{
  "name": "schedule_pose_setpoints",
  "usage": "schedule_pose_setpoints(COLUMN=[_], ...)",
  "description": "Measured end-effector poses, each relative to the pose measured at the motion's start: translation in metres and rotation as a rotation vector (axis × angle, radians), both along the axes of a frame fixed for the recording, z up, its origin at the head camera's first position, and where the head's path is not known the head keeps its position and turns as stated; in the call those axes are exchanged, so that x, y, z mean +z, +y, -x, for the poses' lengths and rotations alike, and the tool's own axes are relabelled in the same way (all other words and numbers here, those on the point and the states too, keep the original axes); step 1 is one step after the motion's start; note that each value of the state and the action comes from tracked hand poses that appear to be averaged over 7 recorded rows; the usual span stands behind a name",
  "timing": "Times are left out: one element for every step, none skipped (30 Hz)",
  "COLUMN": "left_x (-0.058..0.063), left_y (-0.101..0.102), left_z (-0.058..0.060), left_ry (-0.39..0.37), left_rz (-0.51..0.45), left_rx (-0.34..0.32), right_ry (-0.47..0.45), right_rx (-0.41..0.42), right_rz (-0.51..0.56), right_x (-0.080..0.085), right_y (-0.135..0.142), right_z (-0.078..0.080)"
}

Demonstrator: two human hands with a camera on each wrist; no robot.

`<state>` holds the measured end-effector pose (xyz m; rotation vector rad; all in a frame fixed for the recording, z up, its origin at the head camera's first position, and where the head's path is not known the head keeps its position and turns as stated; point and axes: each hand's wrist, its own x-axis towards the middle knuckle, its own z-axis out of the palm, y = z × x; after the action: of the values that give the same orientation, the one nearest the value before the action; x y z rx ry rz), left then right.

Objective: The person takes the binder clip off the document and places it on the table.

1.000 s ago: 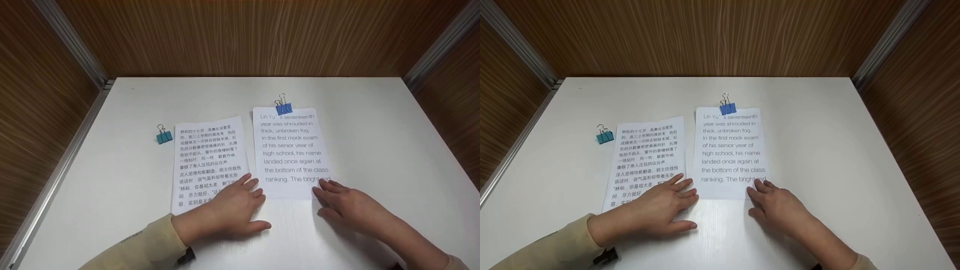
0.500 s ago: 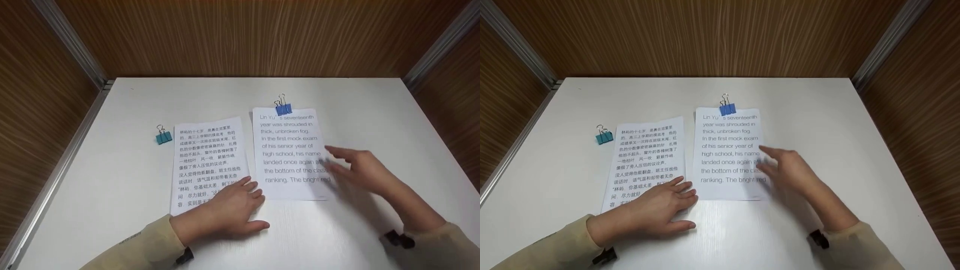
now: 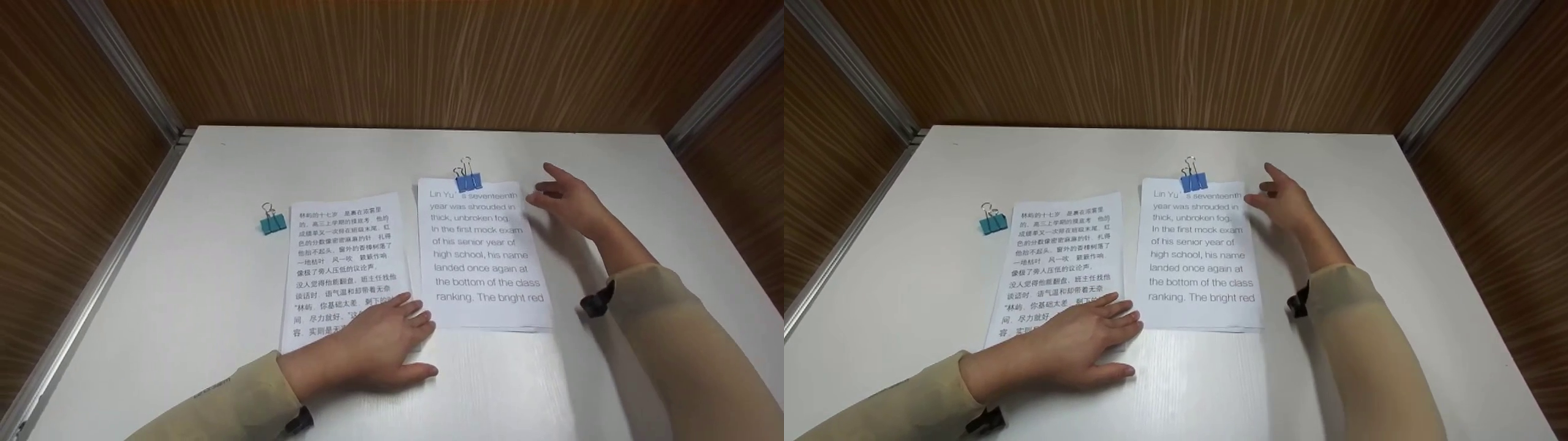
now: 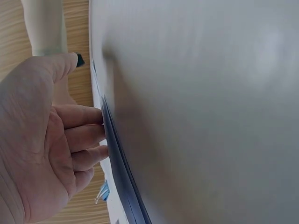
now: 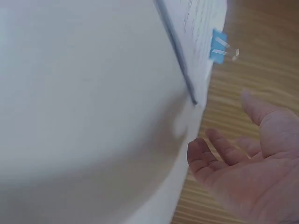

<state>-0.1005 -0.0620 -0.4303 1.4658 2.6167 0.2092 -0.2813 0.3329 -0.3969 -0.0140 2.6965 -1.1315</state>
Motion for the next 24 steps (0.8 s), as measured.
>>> schedule_pose_setpoints(left_x=[0.000,0.001,0.001,0.001,0.001,0.001,0.001,0.000,0.000,0.000,0.000,0.001,0.001,0.001,0.002,0.003,0.003,0.004,0.004,0.005,0.005,0.005,0.006,0.006], left_y=[0.000,0.001,0.001,0.001,0.001,0.001,0.001,0.001,0.000,0.000,0.000,0.000,0.000,0.000,0.000,0.001,0.001,0.001,0.001,0.002,0.002,0.002,0.002,0.002], left_z=[0.000,0.000,0.000,0.000,0.000,0.000,0.000,0.000,0.000,0.000,0.000,0.000,-0.001,-0.001,-0.001,-0.001,-0.001,-0.001,-0.001,-0.001,-0.001,-0.002,-0.002,-0.002], left_ry=[-0.007,-0.013,-0.016,-0.017,-0.018,-0.017,-0.017,-0.015,-0.014,-0.013,-0.014,-0.014,-0.012,-0.008,-0.005,-0.003,-0.001,0.000,-0.002,-0.007,-0.013,-0.017,-0.022,-0.027], left_rz=[0.005,0.009,0.009,0.010,0.010,0.010,0.010,0.010,0.010,0.011,0.012,0.013,0.014,0.017,0.019,0.021,0.022,0.022,0.023,0.022,0.021,0.020,0.018,0.017], left_rx=[0.002,0.004,0.005,0.004,0.005,0.005,0.005,0.006,0.007,0.006,0.006,0.006,0.004,0.003,0.002,0.002,0.001,0.000,0.002,0.003,0.005,0.006,0.006,0.006], right_ry=[-0.019,-0.035,-0.046,-0.055,-0.062,-0.068,-0.073,-0.076,-0.080,-0.086,-0.094,-0.103,-0.109,-0.114,-0.119,-0.122,-0.125,-0.123,-0.118,-0.116,-0.117,-0.119,-0.121,-0.126], right_rx=[-0.003,-0.002,0.002,0.006,0.013,0.020,0.026,0.032,0.038,0.041,0.041,0.041,0.041,0.041,0.040,0.038,0.036,0.033,0.030,0.019,0.009,-0.002,-0.012,-0.023], right_rz=[0.001,-0.003,-0.007,-0.014,-0.018,-0.022,-0.022,-0.020,-0.021,-0.018,-0.010,-0.001,0.005,0.011,0.017,0.029,0.040,0.048,0.060,0.074,0.090,0.104,0.116,0.127], right_x=[-0.002,-0.004,-0.006,-0.008,-0.009,-0.011,-0.012,-0.013,-0.014,-0.014,-0.014,-0.014,-0.013,-0.013,-0.012,-0.012,-0.011,-0.009,-0.009,-0.008,-0.007,-0.006,-0.005,-0.005], right_y=[0.000,0.000,-0.001,-0.001,-0.002,-0.004,-0.006,-0.008,-0.010,-0.011,-0.012,-0.013,-0.014,-0.015,-0.015,-0.016,-0.016,-0.017,-0.017,-0.017,-0.017,-0.017,-0.017,-0.017], right_z=[0.003,0.006,0.008,0.010,0.011,0.013,0.014,0.015,0.016,0.016,0.015,0.014,0.014,0.013,0.012,0.011,0.010,0.009,0.008,0.008,0.007,0.006,0.006,0.005])
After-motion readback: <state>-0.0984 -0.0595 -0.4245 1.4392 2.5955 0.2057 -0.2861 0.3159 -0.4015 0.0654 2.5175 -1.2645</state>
